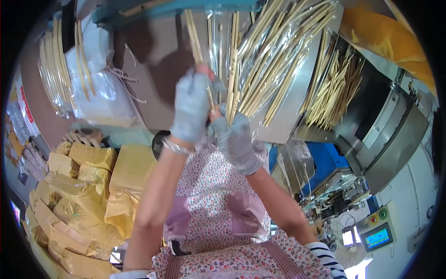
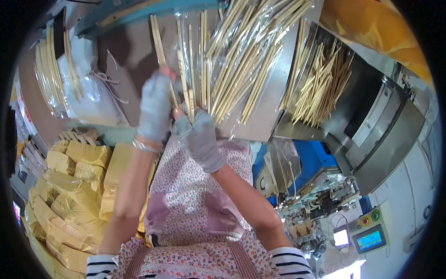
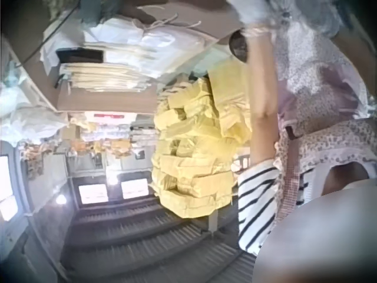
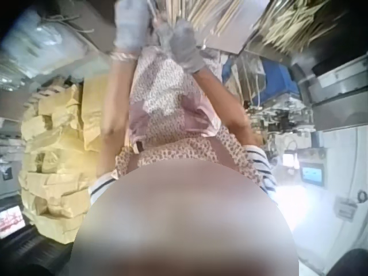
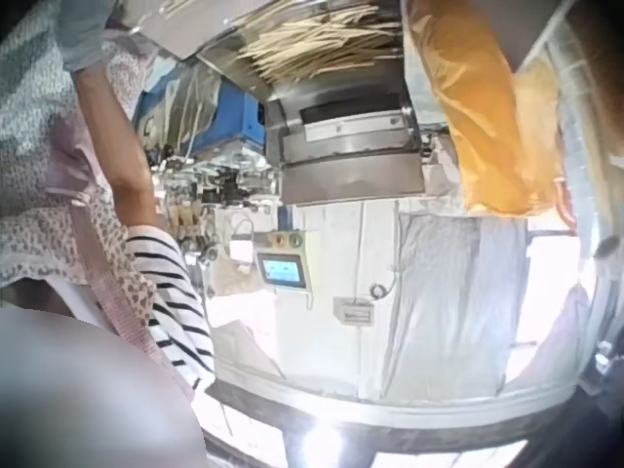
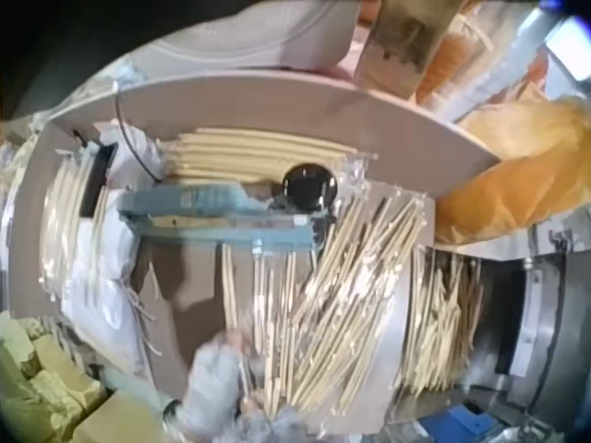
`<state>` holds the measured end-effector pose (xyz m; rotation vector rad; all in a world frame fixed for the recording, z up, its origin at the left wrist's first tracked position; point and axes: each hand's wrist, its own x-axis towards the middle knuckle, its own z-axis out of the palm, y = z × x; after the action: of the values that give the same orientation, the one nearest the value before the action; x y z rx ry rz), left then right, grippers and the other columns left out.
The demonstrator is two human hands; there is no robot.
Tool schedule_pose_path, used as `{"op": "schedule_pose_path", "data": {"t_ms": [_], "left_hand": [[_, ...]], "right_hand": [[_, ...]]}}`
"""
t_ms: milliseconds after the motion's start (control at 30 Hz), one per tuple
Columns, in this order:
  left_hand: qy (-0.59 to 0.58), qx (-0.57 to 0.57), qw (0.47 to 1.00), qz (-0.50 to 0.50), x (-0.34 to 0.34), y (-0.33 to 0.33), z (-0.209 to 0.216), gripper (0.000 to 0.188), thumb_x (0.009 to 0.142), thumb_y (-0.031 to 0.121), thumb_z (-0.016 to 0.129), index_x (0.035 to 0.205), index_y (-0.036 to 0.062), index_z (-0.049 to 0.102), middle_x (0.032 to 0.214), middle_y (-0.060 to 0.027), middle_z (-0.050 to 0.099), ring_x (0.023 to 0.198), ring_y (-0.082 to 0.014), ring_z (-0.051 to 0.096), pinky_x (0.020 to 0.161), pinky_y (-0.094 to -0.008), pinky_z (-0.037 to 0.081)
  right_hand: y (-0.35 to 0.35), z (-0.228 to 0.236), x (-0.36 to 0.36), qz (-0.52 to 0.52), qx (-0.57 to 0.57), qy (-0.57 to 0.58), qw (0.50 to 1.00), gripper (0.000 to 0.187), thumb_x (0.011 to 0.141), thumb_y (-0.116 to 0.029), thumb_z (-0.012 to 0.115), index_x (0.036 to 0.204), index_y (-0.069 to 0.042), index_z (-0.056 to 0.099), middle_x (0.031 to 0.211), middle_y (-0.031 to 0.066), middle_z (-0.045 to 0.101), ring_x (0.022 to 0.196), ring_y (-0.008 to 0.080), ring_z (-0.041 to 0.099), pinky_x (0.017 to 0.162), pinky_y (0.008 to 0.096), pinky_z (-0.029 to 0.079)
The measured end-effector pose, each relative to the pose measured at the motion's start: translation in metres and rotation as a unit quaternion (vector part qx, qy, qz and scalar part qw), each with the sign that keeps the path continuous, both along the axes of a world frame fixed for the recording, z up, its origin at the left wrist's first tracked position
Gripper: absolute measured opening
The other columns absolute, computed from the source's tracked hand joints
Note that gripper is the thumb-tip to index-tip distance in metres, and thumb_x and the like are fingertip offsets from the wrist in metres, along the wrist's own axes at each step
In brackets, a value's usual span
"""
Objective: Gathering and packaging thin bamboo sticks into plastic sleeves at a production station.
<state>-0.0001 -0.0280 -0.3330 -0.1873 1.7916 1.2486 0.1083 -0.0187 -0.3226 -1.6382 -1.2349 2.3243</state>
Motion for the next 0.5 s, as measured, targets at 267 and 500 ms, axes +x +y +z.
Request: {"op": "schedule_pose_path", "data": {"t_ms": [267,500], "left_hand": [[-0.012,0.010,0.997,-0.081,0.010,-0.054,0.030,0.027,0.093,0.027,0.046,0.079,0.0049,0.054,0.064,0.0015,0.050,0.058,-0.0041,0.044,0.051,-0.0189,0.034],[-0.225,-0.001,0.945,-0.237,-0.030,-0.056,0.067,0.033,0.094,0.027,0.046,0.072,0.0040,0.056,0.059,0.0053,0.045,0.054,-0.0019,0.037,0.048,-0.0172,0.030]], "right_hand": [[0.052,0.006,0.027,0.205,0.212,0.056,0.954,0.017,0.088,-0.012,0.054,0.102,-0.004,0.060,0.079,0.0009,0.058,0.063,0.0101,0.055,0.050,0.0257,0.046],[0.116,0.031,-0.019,0.454,0.352,-0.089,0.814,0.021,0.082,-0.010,0.055,0.102,-0.007,0.059,0.089,0.0036,0.053,0.068,0.0171,0.058,0.053,0.0285,0.051]]}}
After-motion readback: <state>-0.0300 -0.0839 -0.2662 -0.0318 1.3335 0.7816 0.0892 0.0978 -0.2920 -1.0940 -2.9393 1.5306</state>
